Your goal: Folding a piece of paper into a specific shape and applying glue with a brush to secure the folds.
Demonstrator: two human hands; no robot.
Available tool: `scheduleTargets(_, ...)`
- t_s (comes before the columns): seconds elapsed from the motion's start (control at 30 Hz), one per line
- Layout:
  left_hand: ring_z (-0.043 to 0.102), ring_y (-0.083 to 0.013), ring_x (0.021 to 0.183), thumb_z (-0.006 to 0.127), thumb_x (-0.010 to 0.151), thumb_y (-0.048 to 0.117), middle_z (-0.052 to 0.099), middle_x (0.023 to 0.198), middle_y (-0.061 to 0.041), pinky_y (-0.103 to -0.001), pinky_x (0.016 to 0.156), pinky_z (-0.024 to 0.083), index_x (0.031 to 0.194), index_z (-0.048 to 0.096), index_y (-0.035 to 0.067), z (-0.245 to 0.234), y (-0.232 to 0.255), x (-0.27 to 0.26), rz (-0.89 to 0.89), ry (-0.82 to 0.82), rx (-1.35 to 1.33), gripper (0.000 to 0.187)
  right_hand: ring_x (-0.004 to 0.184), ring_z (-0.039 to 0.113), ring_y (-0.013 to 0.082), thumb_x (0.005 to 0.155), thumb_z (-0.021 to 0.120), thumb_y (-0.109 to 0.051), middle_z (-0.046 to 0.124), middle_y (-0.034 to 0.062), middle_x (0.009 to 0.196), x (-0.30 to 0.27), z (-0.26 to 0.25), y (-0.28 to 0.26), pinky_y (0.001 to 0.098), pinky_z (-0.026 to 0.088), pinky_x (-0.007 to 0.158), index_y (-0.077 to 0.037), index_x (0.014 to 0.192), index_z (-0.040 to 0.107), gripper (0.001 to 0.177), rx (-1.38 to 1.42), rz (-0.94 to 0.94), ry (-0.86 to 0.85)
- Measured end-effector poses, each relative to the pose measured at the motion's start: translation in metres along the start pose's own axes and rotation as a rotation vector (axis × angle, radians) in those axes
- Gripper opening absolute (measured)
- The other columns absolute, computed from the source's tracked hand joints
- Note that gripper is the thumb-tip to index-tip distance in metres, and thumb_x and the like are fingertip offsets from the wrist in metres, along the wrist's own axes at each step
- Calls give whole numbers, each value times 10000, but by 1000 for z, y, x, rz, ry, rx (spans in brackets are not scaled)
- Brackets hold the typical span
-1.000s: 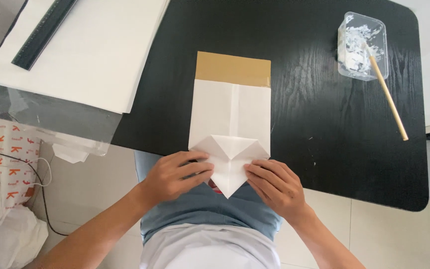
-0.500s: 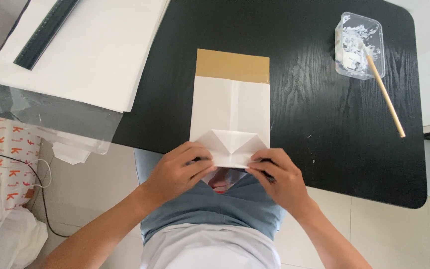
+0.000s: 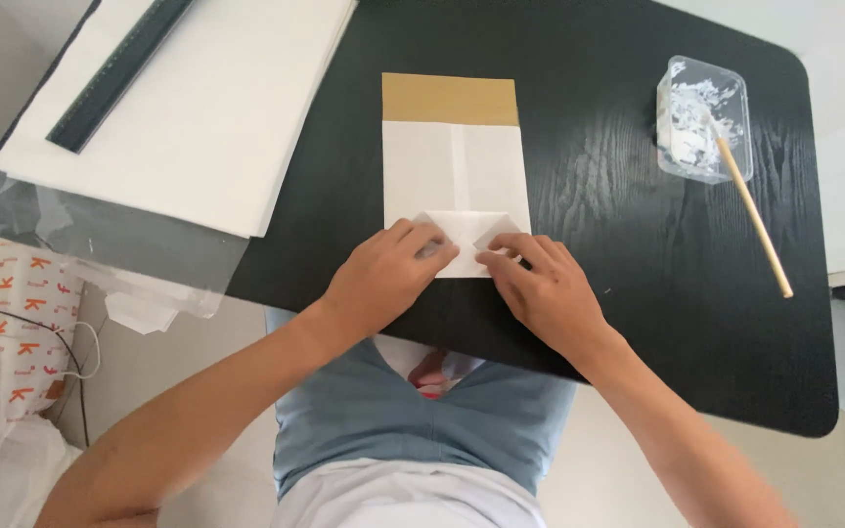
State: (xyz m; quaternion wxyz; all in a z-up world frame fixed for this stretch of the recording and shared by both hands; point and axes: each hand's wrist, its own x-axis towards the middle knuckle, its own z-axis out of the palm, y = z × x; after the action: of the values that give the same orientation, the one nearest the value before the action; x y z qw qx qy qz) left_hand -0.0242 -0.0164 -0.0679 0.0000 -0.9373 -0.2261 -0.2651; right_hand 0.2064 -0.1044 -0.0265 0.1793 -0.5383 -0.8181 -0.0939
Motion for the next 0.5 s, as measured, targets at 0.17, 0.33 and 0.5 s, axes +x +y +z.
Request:
scheduleTargets(0.17, 634, -227, 1000, 593, 1032, 154, 585, 1134, -84, -346, 794, 615, 1171, 694, 92, -1, -16, 23, -6, -148, 49, 182, 1014, 680, 176, 967, 692, -120, 682, 13, 1120, 15, 4, 18, 309, 532, 820, -135, 1071, 767, 130, -65, -61, -33)
scheduleTargets(0.33, 600, -217, 913, 502, 1063, 148, 512, 1084, -77, -337, 707, 601, 1228, 676, 101, 7, -31, 43, 14, -170, 94, 245, 1058, 682, 193, 981, 651, -121, 686, 12, 1159, 26, 16, 42, 360, 538, 905, -142, 1129, 757, 183, -95, -102, -17)
scheduleTargets(0.5, 593, -220, 870, 457, 1075, 141, 486, 1036, -77, -330, 685, 592, 1269, 676, 101, 8, -42, 62, 3, -202, 88, 295, 1210, 654, 243, 954, 644, -167, 670, 51, 1302, 32, 16, 29, 479, 458, 1080, -125, 1189, 738, 257, -149, -141, 34)
